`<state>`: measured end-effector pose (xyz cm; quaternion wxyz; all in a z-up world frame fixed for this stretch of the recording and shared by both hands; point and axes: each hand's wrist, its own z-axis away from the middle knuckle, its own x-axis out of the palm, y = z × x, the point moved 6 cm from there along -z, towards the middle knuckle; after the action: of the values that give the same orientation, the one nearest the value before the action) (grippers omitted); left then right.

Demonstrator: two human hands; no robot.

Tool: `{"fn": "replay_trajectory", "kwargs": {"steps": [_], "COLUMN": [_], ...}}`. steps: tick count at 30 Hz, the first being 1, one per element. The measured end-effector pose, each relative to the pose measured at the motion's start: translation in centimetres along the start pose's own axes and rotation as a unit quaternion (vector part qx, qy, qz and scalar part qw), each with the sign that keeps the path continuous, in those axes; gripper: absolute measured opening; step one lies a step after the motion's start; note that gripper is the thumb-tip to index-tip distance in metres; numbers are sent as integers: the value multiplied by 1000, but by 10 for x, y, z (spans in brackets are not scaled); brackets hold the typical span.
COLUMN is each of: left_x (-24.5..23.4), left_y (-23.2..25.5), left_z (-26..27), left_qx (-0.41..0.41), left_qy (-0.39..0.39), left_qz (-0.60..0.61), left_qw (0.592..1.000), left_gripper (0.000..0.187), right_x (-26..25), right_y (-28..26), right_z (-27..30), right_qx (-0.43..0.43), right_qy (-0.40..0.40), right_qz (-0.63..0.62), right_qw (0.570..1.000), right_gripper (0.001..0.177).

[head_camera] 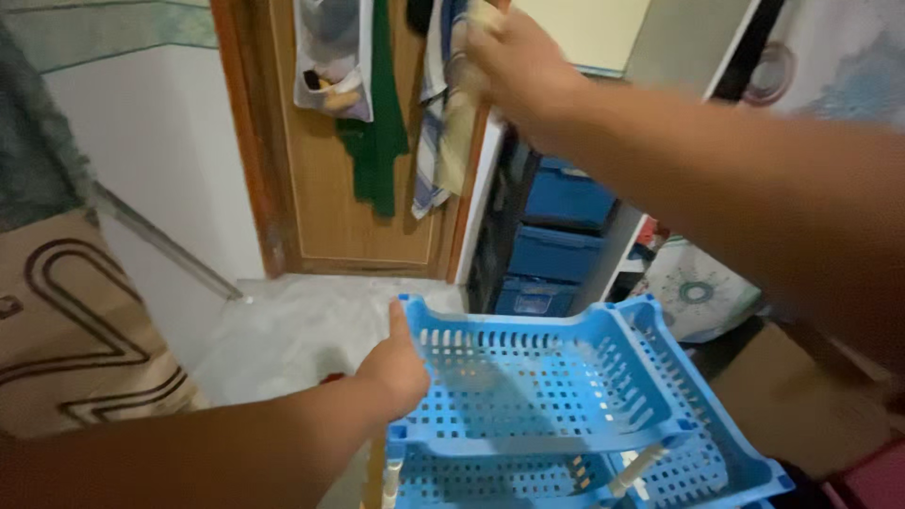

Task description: The person disassembles a blue plastic three-tier storage rack by removing the top basket, then the middle basket, and finally the bottom basket along with the vertical support poles. After disassembly, the person wipes the inside of one basket with a cloth.

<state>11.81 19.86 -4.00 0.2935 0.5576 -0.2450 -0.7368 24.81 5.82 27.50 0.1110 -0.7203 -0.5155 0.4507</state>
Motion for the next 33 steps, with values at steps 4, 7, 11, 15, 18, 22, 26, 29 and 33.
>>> {"fn": "replay_trajectory", "kwargs": {"steps": [4, 7, 11, 15, 18, 22, 26, 29, 33], "left_x": [-2, -1, 3, 10, 9, 43, 60, 56, 47], "left_y": [1, 1, -7, -40, -103, -121, -109, -102, -88], "left_z": [-3, -9, -14, -5, 8, 25, 45, 55, 67], "left_qx": [18, 19, -12, -78, -167, 131, 251, 212, 218], "left_qy": [12, 32, -2, -125, -54, -187, -172, -107, -22], "left_qz": [-16, -30, -12, 450, 471, 281, 249, 136, 156], "left_qw": [1000, 999, 1000, 881, 865, 932, 920, 962, 963], "left_gripper": [112, 114, 108, 70, 61, 42, 32, 22, 24], "right_x": [-98, -146, -176, -166, -89, 50, 112, 135, 149], "right_y": [103, 170, 203, 177, 138, 49, -10, -31, -34], "right_z": [127, 226, 291, 281, 271, 290, 300, 296, 296], "right_qx": [263, 432, 503, 457, 367, 114, 106, 145, 157], "right_qy": [32, 20, 127, 139, -34, -255, -298, -336, -305], "right_qz": [189, 306, 91, 110, 67, 28, 86, 142, 234], "right_qw": [946, 848, 850, 871, 927, 960, 945, 920, 910], "right_gripper": [25, 33, 34, 47, 40, 23, 36, 49, 64]}}
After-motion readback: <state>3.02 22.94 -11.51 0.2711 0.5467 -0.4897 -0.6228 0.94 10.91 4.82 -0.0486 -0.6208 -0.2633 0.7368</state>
